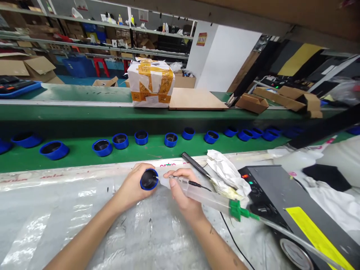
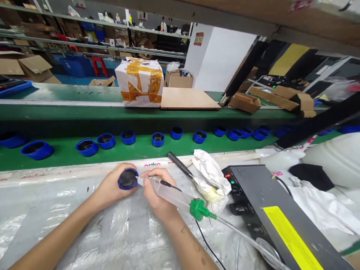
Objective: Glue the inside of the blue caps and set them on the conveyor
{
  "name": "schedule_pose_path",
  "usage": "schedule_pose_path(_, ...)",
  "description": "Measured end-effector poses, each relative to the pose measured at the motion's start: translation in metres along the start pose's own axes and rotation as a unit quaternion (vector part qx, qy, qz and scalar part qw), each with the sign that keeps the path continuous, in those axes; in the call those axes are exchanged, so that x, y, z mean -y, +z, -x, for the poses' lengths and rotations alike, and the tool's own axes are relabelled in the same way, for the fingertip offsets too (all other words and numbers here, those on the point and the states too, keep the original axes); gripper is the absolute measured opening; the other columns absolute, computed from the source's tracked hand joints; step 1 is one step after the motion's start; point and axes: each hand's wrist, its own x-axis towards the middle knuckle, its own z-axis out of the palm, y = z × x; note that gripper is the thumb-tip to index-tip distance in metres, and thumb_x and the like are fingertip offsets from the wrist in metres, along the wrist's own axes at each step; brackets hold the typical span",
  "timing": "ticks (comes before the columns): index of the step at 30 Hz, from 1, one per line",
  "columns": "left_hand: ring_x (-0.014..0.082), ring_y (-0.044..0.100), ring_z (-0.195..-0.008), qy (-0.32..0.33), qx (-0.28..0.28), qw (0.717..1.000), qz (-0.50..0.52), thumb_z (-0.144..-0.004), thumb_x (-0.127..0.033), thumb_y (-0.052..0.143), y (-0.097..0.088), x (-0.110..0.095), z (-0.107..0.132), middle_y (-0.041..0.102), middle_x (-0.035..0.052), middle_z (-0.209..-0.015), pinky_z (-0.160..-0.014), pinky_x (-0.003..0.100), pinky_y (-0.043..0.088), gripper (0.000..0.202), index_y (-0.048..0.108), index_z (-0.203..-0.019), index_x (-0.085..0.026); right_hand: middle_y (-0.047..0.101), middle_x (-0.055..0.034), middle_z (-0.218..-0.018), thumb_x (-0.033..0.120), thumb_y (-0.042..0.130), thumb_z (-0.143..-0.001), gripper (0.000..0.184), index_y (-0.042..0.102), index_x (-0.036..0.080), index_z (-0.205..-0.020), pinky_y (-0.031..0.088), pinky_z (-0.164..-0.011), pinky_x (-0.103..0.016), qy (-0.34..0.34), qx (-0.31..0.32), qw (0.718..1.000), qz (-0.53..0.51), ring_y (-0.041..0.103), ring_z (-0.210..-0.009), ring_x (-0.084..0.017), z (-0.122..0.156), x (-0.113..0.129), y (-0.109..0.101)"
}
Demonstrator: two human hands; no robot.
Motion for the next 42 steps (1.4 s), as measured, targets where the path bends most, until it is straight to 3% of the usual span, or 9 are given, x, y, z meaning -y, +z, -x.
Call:
schedule_pose_path(9,0.0241,0.067,-0.099,-0.013,0.003,1.0,0.009,-0.073,-0.017,0.068,0.001,0.001,0.002,0.069,0.0039,-0.108,-0.088,0.037,0.055,0.04,0.058,-0.111,-0.024,0.079,-0.0045,-0.095,0.022,0.066,-0.091,0.006,0.063,0.025,-0.094,0.061,-0.081,-0.039,-0.01,-0.037,0.999,0.03,0.077,-0.089,-0.023,0.001,0.001,0.002)
schedule_pose_path(16,0.0238,0.067,-0.102,0.0,0.007,1.0,0.009,-0.073,-0.015,0.068,0.001,0.001,0.003,0.068,0.0031,-0.112,-0.089,0.036,0.055,0.043,0.057,-0.114,-0.024,0.079,-0.003,-0.097,0.018,0.069,-0.091,0.011,0.066,0.026,-0.098,0.06,-0.085,-0.034,-0.05,-0.025,0.996,0.065,0.077,-0.093,-0.02,0.003,0.0,0.0)
schedule_pose_path(42,0.024,0.067,-0.101,0.004,0.008,1.0,0.009,-0.074,-0.017,0.067,0.0,-0.001,0.002,0.068,0.0047,-0.11,-0.089,0.037,0.055,0.038,0.058,-0.109,-0.023,0.08,-0.0027,-0.08,0.016,0.066,-0.082,0.009,0.064,0.024,-0.085,0.06,-0.068,-0.031,-0.046,0.008,0.995,0.083,0.077,-0.07,-0.02,0.0,0.011,-0.001)
